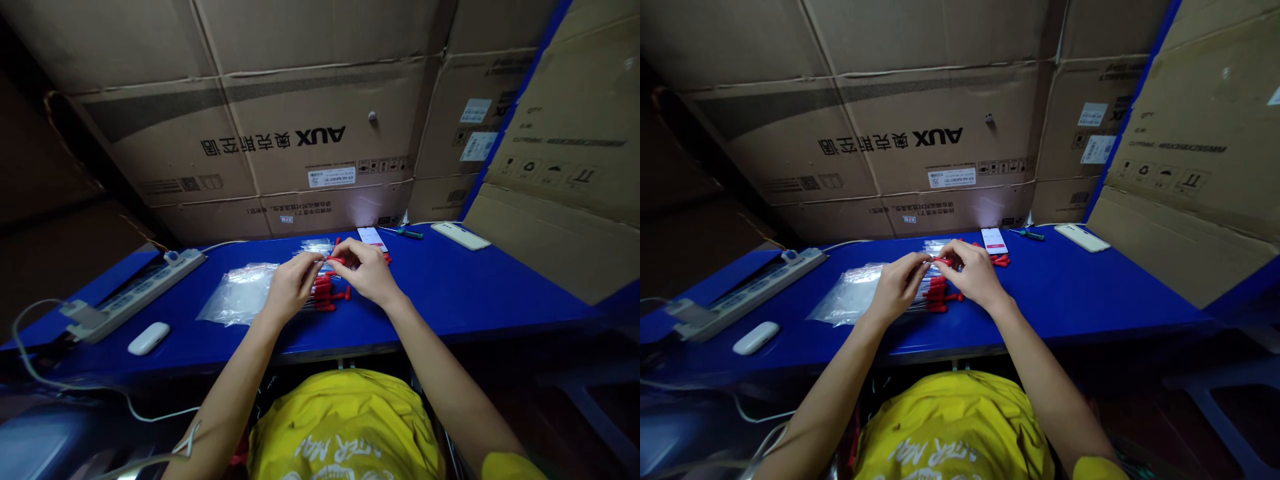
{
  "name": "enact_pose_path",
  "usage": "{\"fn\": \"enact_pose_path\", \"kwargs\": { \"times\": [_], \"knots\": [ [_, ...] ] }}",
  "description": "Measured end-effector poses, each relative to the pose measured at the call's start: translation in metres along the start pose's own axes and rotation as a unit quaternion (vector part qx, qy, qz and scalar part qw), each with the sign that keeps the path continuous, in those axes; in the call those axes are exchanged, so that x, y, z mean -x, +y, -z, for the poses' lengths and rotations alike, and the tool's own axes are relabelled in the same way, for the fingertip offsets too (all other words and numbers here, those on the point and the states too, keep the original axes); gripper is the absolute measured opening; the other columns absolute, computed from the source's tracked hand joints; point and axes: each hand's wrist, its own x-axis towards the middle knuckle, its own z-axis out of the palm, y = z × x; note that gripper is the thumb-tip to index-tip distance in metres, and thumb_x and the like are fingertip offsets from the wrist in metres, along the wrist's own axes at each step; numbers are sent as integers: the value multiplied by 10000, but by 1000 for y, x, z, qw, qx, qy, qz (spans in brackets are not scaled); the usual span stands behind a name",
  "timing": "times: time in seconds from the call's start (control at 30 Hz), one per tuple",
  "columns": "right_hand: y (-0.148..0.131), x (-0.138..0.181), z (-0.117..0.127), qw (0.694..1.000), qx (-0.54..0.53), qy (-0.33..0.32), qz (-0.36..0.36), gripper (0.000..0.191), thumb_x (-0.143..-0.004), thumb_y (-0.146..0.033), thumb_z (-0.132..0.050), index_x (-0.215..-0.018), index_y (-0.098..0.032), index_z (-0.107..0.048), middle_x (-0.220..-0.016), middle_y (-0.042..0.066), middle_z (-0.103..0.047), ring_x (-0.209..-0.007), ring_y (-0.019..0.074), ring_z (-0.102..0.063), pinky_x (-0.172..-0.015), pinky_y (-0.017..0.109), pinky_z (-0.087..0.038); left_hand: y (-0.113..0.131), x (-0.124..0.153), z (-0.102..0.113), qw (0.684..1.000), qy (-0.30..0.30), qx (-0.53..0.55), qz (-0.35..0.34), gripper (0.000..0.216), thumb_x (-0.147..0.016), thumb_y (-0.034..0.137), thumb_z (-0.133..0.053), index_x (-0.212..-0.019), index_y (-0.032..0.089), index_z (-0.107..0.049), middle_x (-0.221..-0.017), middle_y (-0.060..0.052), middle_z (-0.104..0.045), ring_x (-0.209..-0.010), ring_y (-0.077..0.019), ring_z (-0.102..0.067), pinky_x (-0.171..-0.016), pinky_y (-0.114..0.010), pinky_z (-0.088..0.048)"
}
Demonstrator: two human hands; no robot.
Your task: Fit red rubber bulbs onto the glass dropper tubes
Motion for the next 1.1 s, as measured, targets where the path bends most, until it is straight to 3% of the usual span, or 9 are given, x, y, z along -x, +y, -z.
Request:
{"fn": "enact_pose_path", "kwargs": {
  "times": [0.33, 0.53, 0.77, 1.0, 1.1],
  "knots": [
    [1, 3, -2, 996, -61, -4, -63, 193, -920, -398, -783, -898, -209, -754, -758, 19, -720, -629, 157, -593, -609, 301, -479, -3, 1, 5, 1000, 0, 7, -20, 269, -1124, 296, -512, -1145, 181, -754, -793, -42, -649, -695, -153, -597, -635, -267, -449],
    [-1, 3, -4, 995, -72, 2, -71, 270, -903, -478, -800, -867, -213, -758, -737, 30, -728, -623, 170, -604, -605, 314, -488, -3, 2, 6, 1000, 0, 14, -28, 263, -1122, 283, -514, -1146, 178, -754, -788, -42, -649, -694, -150, -597, -624, -265, -438],
    [3, 4, -4, 979, -166, -25, -116, 358, -843, -554, -854, -887, -206, -784, -752, 32, -739, -612, 172, -615, -581, 313, -494, -5, 2, 9, 998, -18, 20, -50, 251, -1118, 252, -515, -1160, 171, -749, -804, -45, -661, -709, -152, -613, -636, -261, -444],
    [7, 3, 5, 985, -124, -69, -98, 331, -867, -525, -847, -880, -197, -803, -773, 28, -728, -668, 167, -613, -621, 304, -477, -8, 3, 12, 996, -78, -16, -40, 279, -1123, 275, -482, -1161, 194, -747, -843, -59, -719, -720, -167, -664, -642, -273, -439],
    [8, 3, -1, 981, -137, -72, -121, 348, -859, -531, -850, -933, -201, -770, -799, 21, -706, -689, 166, -617, -633, 299, -496, -4, 3, 8, 995, -96, -12, -8, 247, -1115, 267, -486, -1134, 203, -724, -945, -79, -774, -821, -196, -726, -698, -284, -469]
  ]
}}
